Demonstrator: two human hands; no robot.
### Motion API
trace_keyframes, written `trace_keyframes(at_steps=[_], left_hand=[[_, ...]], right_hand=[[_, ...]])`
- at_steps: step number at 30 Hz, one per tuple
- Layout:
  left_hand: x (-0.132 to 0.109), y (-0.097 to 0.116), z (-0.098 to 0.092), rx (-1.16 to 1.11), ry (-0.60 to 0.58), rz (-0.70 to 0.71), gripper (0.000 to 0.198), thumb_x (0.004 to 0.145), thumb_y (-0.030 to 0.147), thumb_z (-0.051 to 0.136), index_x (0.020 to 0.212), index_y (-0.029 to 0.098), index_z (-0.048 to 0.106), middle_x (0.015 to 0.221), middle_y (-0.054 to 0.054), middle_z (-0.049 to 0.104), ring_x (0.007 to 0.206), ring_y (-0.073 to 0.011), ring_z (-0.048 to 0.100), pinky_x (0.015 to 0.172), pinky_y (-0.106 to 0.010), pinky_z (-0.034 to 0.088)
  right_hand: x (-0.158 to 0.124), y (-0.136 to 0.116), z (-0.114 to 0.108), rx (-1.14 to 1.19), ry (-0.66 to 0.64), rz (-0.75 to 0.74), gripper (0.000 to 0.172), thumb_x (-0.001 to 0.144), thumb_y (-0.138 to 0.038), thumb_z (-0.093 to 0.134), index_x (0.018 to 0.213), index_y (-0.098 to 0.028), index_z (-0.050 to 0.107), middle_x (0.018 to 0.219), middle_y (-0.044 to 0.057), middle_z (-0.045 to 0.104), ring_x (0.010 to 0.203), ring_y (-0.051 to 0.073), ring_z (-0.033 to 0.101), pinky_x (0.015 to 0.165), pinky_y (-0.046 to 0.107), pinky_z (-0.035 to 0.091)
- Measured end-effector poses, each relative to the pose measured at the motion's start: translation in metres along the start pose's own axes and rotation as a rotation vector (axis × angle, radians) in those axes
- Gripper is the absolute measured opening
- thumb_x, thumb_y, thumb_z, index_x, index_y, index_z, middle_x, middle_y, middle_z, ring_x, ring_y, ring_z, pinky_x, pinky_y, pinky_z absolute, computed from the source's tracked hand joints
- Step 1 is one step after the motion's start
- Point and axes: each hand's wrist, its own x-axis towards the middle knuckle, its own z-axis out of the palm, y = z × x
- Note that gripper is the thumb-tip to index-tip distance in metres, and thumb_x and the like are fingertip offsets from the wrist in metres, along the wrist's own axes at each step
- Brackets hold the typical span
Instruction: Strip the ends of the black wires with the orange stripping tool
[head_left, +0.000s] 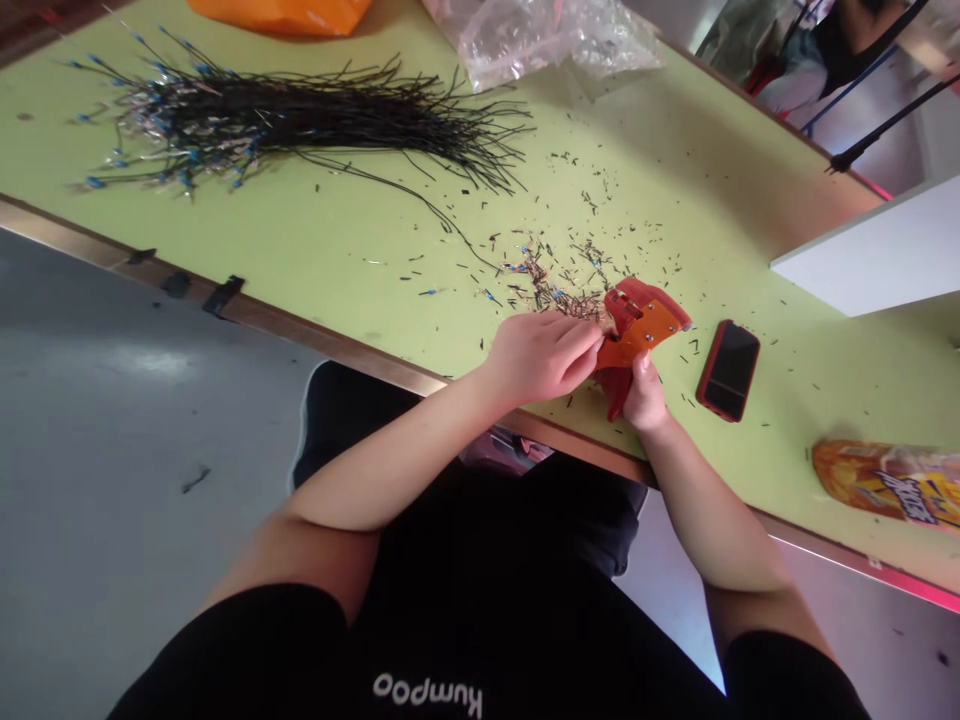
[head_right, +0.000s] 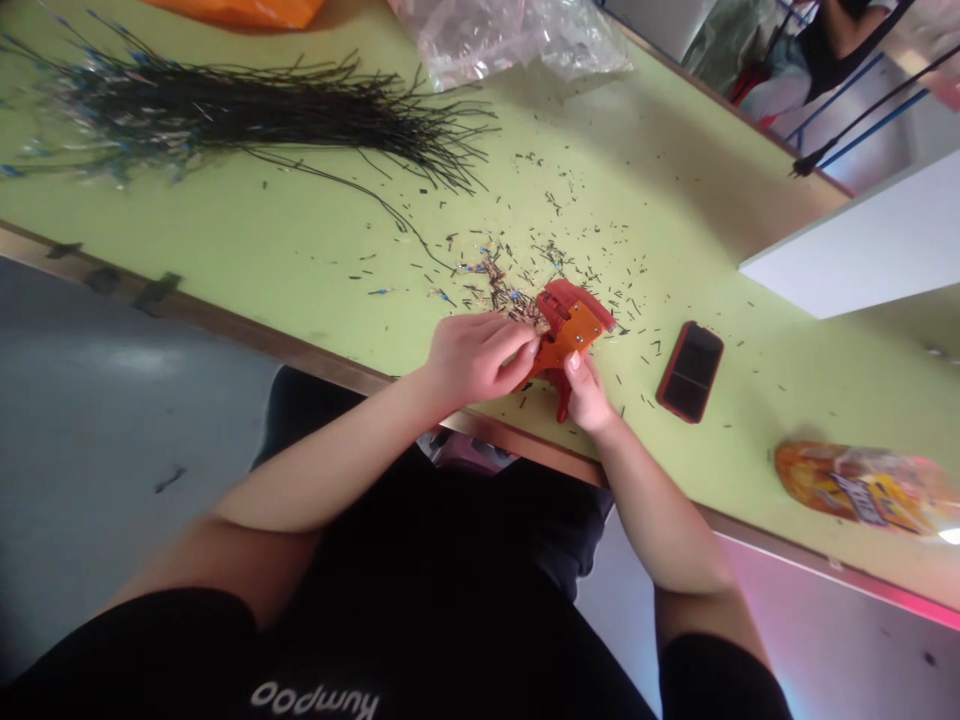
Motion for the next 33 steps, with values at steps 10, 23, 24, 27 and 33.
trace_keyframes(at_steps=[10,23,24,27,33], left_hand=[[0.0,0.001,-0.003,-0.07,-0.036,0.033,0.017,0.101,0.016,0.049,0.086,0.022,0.057,0.065,0.003,0.066,0.057,-0.0127,0.059,0.053,-0.03,0.035],[-0.001,0.002,0.0,-0.076,-0.036,0.026,0.015,0.101,0.019,0.052,0.087,0.022,0.057,0.067,0.004,0.07,0.058,-0.0123,0.063,0.052,-0.029,0.036],[-0.001,0.002,0.0,-0.076,-0.026,0.015,0.015,0.101,0.018,0.052,0.087,0.022,0.057,0.067,0.004,0.069,0.057,-0.0121,0.062,0.052,-0.029,0.036],[-0.001,0.002,0.0,-0.064,-0.046,-0.029,0.02,0.104,0.02,0.049,0.086,0.022,0.058,0.063,0.004,0.066,0.054,-0.0119,0.059,0.051,-0.029,0.034],[-0.001,0.002,-0.001,-0.049,-0.075,-0.098,0.025,0.105,0.024,0.045,0.083,0.022,0.057,0.059,0.003,0.062,0.05,-0.0119,0.054,0.051,-0.03,0.029]], right_hand=[[-0.005,-0.005,0.003,0.005,0.023,0.067,0.058,0.088,-0.085,0.066,0.106,-0.03,0.071,0.098,0.008,0.079,0.113,0.037,0.077,0.098,0.06,0.067],[-0.006,-0.009,0.01,-0.068,0.024,0.038,0.06,0.085,-0.089,0.064,0.08,-0.029,0.067,0.07,0.007,0.073,0.101,0.04,0.08,0.083,0.06,0.071],[-0.006,-0.007,0.009,-0.063,0.037,0.015,0.06,0.086,-0.089,0.063,0.085,-0.03,0.069,0.074,0.007,0.075,0.106,0.04,0.08,0.085,0.06,0.071],[-0.005,-0.005,0.009,-0.062,0.089,-0.03,0.068,0.089,-0.094,0.048,0.1,-0.033,0.073,0.09,0.009,0.079,0.121,0.04,0.076,0.091,0.061,0.07],[-0.003,-0.006,0.011,-0.058,0.077,0.021,0.089,0.08,-0.106,0.034,0.114,-0.033,0.072,0.111,0.011,0.081,0.132,0.04,0.071,0.102,0.061,0.066]])
